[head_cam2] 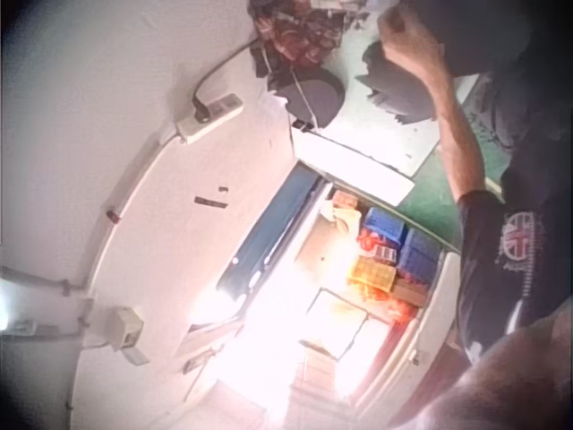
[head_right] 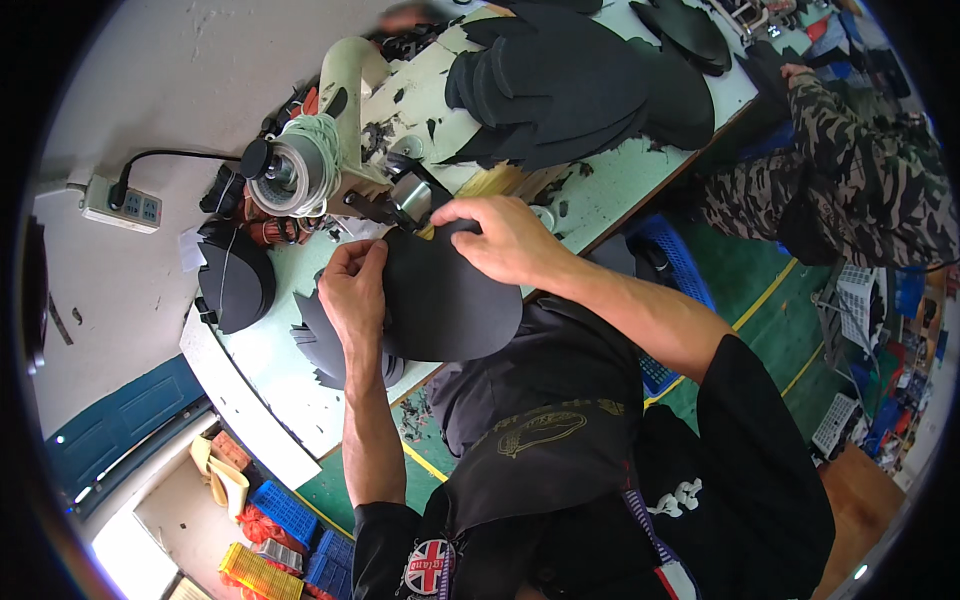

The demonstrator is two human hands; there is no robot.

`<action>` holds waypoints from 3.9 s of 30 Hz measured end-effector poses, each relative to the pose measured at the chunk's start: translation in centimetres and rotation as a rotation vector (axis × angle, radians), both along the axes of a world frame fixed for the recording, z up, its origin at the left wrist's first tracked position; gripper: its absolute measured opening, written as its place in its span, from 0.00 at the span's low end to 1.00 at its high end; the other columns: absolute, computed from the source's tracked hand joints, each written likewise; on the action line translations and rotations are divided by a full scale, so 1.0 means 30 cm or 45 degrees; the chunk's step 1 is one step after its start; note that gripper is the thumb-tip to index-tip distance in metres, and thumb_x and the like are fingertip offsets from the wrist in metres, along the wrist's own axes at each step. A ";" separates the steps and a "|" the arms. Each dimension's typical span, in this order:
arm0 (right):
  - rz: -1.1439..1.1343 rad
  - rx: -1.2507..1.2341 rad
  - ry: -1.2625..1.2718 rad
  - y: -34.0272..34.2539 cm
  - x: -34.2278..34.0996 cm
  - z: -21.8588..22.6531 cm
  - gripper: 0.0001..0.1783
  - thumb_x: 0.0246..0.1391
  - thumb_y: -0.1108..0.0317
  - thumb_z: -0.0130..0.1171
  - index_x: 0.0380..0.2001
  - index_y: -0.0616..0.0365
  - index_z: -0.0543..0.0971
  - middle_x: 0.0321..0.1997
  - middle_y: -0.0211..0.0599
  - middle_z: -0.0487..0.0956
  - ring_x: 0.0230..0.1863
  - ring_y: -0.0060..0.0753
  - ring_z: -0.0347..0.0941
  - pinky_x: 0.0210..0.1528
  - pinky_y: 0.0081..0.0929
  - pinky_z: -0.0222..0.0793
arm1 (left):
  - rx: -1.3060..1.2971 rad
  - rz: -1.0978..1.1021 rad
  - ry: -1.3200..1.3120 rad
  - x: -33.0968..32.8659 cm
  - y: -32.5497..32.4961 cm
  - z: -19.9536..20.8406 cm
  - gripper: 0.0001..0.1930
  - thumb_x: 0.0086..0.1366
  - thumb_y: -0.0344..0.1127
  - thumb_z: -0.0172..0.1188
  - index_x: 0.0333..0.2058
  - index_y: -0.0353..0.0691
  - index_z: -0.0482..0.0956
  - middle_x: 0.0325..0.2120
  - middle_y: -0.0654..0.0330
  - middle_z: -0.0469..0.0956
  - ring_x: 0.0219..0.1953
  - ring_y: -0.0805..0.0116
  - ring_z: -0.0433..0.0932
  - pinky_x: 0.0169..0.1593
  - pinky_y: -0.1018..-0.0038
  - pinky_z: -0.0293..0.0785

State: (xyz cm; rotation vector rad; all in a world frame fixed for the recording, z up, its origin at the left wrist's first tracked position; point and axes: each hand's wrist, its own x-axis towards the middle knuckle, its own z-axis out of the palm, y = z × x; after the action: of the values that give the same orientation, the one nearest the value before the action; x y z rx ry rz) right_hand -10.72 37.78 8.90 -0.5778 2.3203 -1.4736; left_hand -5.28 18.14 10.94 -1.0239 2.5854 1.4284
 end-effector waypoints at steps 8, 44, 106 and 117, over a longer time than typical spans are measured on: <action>-0.374 -0.182 -0.338 0.043 0.171 0.089 0.18 0.56 0.74 0.53 0.50 0.65 0.77 0.49 0.44 0.80 0.50 0.31 0.76 0.54 0.26 0.69 | -0.078 -0.089 -0.008 -0.044 0.009 -0.048 0.13 0.58 0.40 0.67 0.35 0.36 0.83 0.25 0.53 0.84 0.30 0.65 0.84 0.36 0.72 0.76; 0.687 0.478 -0.132 0.191 0.284 -0.053 0.23 0.55 0.60 0.65 0.52 0.55 0.76 0.53 0.42 0.76 0.57 0.44 0.72 0.56 0.39 0.71 | 0.033 -0.619 -0.252 0.250 -0.360 0.004 0.09 0.59 0.29 0.64 0.39 0.35 0.84 0.33 0.56 0.84 0.36 0.69 0.82 0.43 0.74 0.76; 0.049 0.207 -0.292 -0.029 -0.032 0.097 0.17 0.52 0.74 0.53 0.46 0.64 0.80 0.41 0.44 0.83 0.42 0.33 0.80 0.48 0.26 0.72 | -0.017 -0.007 0.097 -0.012 -0.018 -0.034 0.12 0.59 0.38 0.66 0.35 0.33 0.83 0.25 0.54 0.84 0.27 0.69 0.82 0.35 0.73 0.75; -0.516 -0.330 0.342 0.138 0.194 0.202 0.39 0.56 0.79 0.53 0.69 0.67 0.51 0.72 0.46 0.55 0.71 0.35 0.54 0.70 0.31 0.51 | 0.253 0.093 0.522 0.027 -0.140 -0.119 0.08 0.64 0.30 0.62 0.39 0.32 0.81 0.29 0.57 0.83 0.32 0.72 0.82 0.37 0.76 0.76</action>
State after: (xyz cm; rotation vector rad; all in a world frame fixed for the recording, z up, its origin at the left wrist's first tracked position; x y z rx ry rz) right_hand -4.90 41.91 14.96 -0.4034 2.5813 -2.0121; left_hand -4.47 13.93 7.38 -0.8845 2.6008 2.0575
